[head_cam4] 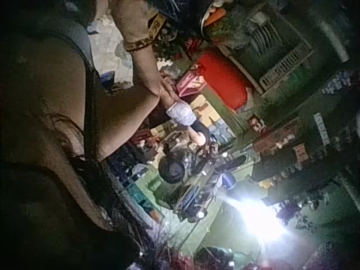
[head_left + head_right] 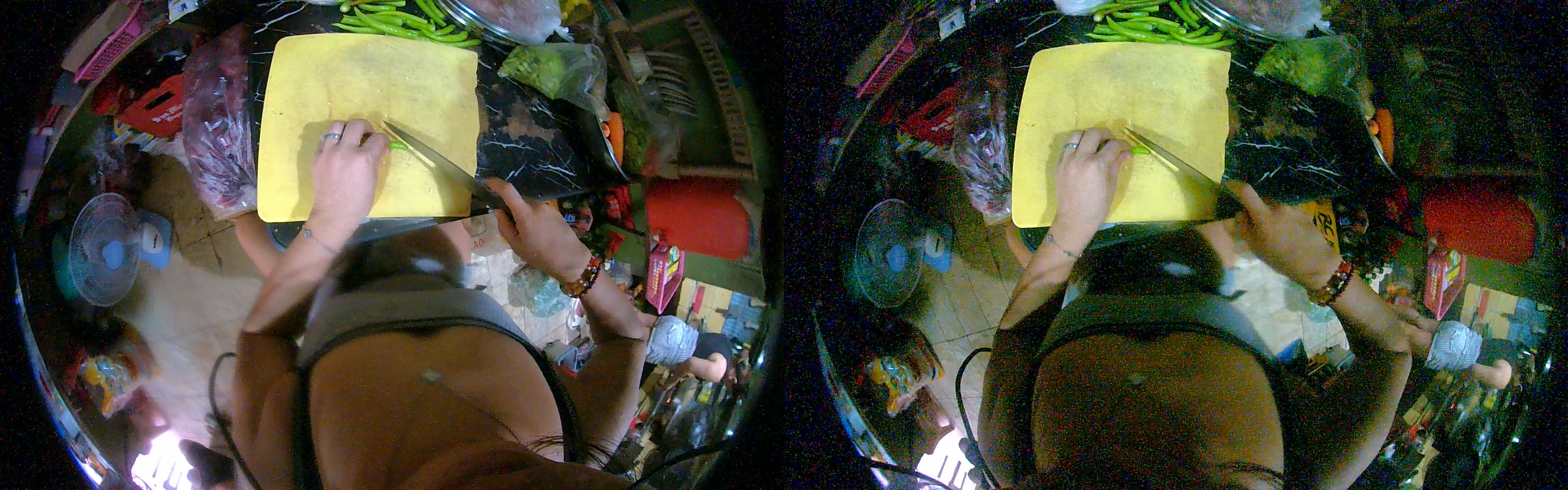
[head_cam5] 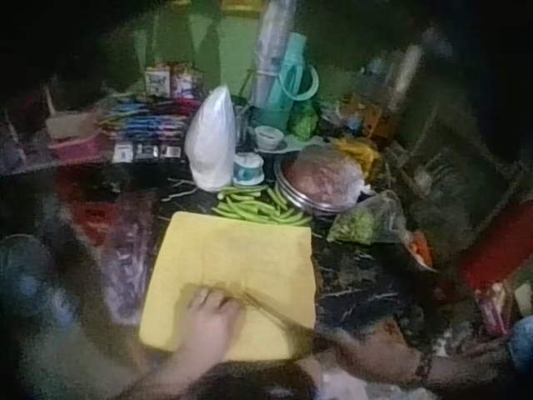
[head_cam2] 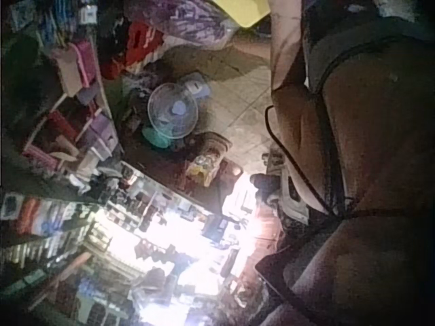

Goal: The person chops green vegetables on a yellow cutting board using a knife. They gather the chopped pieces into a plastic bag and then wash their hands in a sink.

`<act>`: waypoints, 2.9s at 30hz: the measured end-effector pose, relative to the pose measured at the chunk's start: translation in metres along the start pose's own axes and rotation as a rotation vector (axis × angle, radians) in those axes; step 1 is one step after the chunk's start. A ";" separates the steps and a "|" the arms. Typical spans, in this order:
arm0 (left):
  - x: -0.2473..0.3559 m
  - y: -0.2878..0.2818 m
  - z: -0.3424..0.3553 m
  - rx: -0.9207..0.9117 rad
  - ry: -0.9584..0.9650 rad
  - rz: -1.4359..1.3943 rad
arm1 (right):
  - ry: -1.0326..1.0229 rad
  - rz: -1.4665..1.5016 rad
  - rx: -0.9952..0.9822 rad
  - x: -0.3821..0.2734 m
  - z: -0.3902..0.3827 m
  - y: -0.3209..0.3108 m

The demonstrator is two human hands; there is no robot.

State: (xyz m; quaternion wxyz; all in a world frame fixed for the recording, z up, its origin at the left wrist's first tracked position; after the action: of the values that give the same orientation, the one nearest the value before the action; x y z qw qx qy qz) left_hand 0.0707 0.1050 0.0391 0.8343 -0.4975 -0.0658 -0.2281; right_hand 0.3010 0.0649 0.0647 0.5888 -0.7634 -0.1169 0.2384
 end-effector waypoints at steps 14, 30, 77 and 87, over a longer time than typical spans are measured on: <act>0.008 0.011 -0.003 -0.060 0.006 0.011 | 0.039 0.100 -0.117 -0.005 -0.015 0.000; 0.007 0.010 0.000 -0.032 0.016 -0.050 | 0.041 0.123 -0.051 -0.020 0.024 0.010; -0.014 0.000 -0.008 0.039 -0.066 -0.094 | -0.015 0.019 -0.091 -0.036 0.027 0.006; -0.015 0.000 -0.009 0.029 -0.094 -0.137 | -0.090 -0.088 0.003 -0.024 -0.002 0.003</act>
State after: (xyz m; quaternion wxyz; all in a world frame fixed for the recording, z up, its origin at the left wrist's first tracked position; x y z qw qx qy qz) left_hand 0.0566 0.1021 0.0292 0.8200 -0.4897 -0.1418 -0.2601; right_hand 0.2806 0.0511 0.0674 0.5941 -0.7450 -0.1764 0.2468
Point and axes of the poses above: each hand's wrist, its own z-axis towards the middle knuckle, its own y-axis out of the palm, x = y × z, the point moved 9 cm from there along z, towards the middle knuckle, and after that the axes turned 5 degrees about z, right-handed, at the moved point
